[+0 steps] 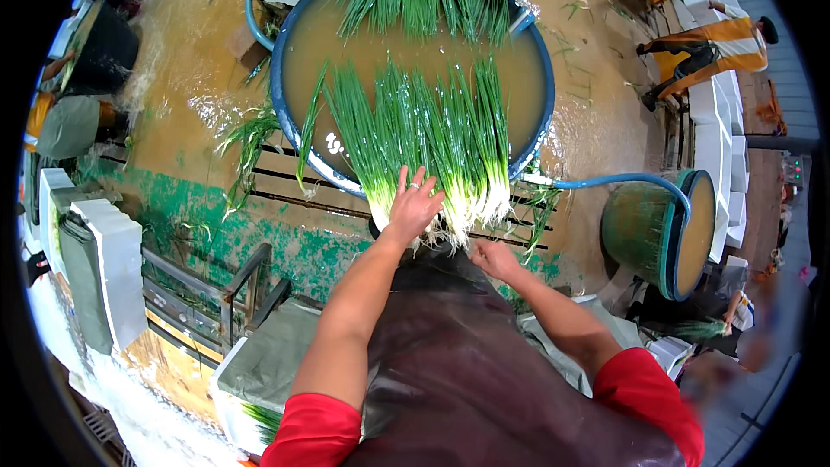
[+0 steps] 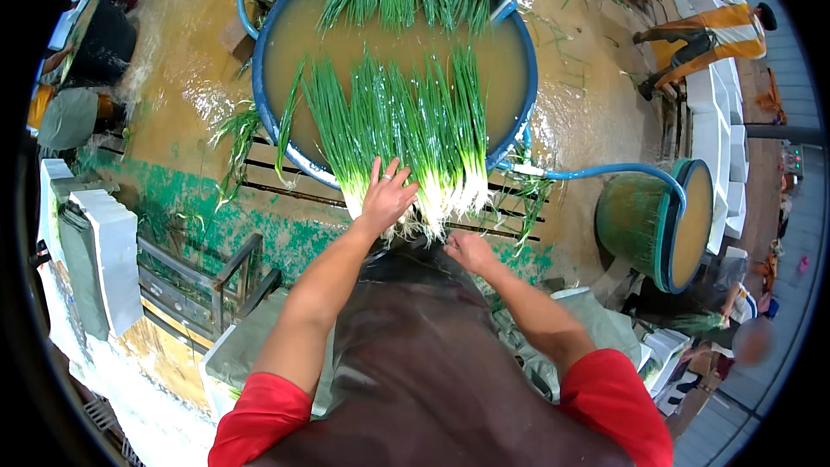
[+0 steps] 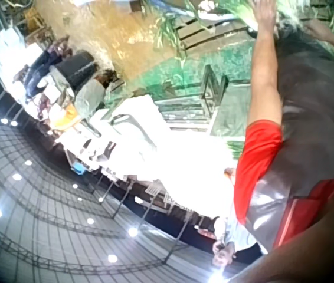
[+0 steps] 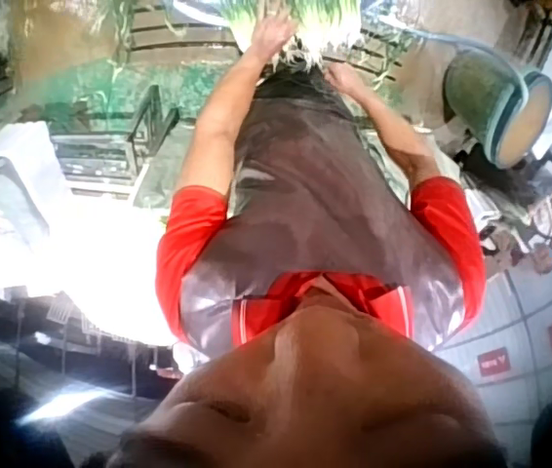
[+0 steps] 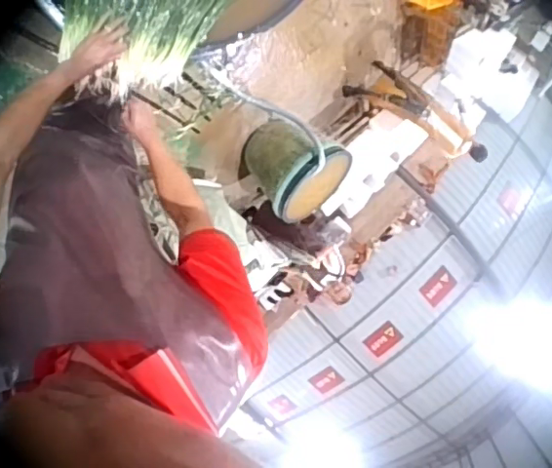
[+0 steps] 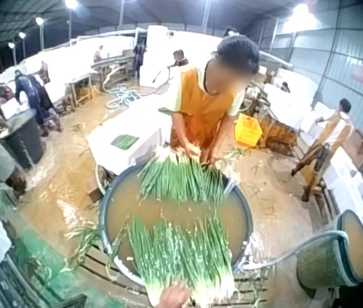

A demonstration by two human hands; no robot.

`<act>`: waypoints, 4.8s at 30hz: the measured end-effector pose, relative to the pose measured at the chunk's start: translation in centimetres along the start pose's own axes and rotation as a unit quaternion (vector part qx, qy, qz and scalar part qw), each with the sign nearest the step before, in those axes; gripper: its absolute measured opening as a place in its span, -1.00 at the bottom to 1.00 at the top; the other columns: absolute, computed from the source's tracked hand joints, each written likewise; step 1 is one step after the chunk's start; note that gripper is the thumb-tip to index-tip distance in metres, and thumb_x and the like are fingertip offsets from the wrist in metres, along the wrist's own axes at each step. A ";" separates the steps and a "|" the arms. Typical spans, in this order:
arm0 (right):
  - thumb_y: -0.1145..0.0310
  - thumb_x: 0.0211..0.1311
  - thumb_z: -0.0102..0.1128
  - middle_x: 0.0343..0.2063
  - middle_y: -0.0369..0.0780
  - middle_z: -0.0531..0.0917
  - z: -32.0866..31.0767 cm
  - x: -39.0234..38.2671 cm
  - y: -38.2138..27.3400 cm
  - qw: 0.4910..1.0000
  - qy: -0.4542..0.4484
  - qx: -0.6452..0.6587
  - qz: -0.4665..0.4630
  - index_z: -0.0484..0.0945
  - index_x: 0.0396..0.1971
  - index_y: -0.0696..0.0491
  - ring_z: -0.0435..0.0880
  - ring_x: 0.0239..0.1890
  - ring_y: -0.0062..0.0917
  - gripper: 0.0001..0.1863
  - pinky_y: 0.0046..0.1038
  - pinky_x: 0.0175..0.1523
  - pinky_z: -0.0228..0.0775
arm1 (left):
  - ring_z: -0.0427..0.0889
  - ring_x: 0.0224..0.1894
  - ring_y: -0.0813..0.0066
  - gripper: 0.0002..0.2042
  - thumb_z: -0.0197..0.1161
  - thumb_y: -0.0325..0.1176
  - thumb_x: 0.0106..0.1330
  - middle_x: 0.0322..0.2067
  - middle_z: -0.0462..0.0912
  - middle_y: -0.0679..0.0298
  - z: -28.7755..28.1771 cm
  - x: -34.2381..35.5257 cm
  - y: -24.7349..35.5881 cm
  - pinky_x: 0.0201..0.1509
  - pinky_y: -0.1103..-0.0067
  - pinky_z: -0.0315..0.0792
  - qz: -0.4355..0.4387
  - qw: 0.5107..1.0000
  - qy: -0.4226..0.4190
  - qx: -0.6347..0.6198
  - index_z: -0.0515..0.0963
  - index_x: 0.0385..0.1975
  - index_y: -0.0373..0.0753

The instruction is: The person washes bunches of green onions in a large blue tub filled with water, then places them into white styrofoam boxes. The person repeatedly dips the onions into the water, agitates them by hand, and transfers them to the boxes.

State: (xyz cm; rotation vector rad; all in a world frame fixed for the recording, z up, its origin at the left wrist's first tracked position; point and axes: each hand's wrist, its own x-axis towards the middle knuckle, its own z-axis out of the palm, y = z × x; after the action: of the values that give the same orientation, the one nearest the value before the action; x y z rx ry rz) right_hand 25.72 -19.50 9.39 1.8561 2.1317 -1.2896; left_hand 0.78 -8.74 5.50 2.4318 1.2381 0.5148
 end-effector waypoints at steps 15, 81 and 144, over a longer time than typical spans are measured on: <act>0.36 0.33 0.28 -0.64 -0.40 0.53 -5.2 4.1 -8.4 0.792 0.080 0.576 0.185 0.54 -0.07 0.15 0.33 -0.76 -0.75 -0.73 -0.66 -0.67 0.13 | 0.41 0.28 0.19 -0.83 0.31 -0.48 0.01 -0.10 0.55 0.24 -3.9 -1.7 -0.4 0.42 -0.27 -0.14 0.000 0.998 -0.059 0.001 0.59 -0.37 -0.14; 0.16 0.09 0.35 -0.54 0.03 0.65 0.6 9.6 -4.2 0.973 0.189 -0.096 0.092 0.58 -0.28 0.16 0.70 -0.39 -0.06 -0.64 -0.09 -0.24 0.53 | 0.58 -0.12 0.51 -0.63 0.32 -0.35 0.33 -0.12 0.65 0.26 -2.2 -9.3 -2.2 -0.02 0.54 0.42 -0.503 0.698 -0.008 -0.510 0.46 0.08 -0.30; 0.54 0.28 0.18 -0.02 -0.08 0.63 -8.3 7.7 2.0 0.560 0.054 0.810 0.166 0.30 0.23 0.10 0.76 -0.19 -0.22 -0.49 -0.28 -0.27 0.72 | 0.52 -0.43 0.53 -0.60 0.42 -0.40 0.26 -0.38 0.53 0.30 5.1 10.6 4.1 -0.47 0.59 0.39 -0.503 0.500 0.058 -0.703 0.36 -0.01 -0.23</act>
State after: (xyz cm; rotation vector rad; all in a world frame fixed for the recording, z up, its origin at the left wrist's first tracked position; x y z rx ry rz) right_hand 29.09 -8.47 9.76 2.1940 -0.2254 -3.4054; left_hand 11.85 -3.08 4.63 0.1562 1.1619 0.7792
